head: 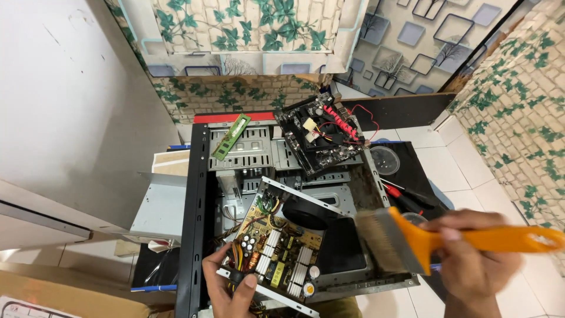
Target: The person removes a power supply unit from a computer case and uses a brush to clean dust from its internal components. They then handle a separate metal drive cage, turning it over and inspecting it.
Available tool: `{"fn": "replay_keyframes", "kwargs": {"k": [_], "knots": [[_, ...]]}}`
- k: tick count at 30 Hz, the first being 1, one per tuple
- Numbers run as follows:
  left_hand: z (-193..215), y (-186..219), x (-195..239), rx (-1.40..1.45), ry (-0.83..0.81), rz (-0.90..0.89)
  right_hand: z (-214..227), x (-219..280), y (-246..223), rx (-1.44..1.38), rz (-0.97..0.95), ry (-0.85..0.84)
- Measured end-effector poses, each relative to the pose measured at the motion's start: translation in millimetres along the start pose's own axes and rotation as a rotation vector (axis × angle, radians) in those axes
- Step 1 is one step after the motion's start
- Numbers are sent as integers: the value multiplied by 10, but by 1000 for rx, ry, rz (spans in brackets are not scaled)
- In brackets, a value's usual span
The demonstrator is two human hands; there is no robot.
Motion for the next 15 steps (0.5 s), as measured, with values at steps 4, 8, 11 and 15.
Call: {"fn": "replay_keyframes", "kwargs": {"k": [4,8,11,15], "knots": [[33,-76,-31,8,14,7,-55,-6,-107,-15,283,-143],[74,-186,-106,-7,-9,53,35,64,-26,95,202,58],[38,-95,-50,25,16,52,50,75,10,50,102,16],[76,-214,-123,-10,-21,13,-194,46,105,320,13,-238]]}}
Point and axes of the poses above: each hand's wrist, its own x-axis away from the middle knuckle, its own z-axis out of the back of the hand, y = z × x, the point moved 4 cm from there along -x, towards the middle knuckle, and after that the axes turned 3 degrees about -x, right-handed, at the moved point
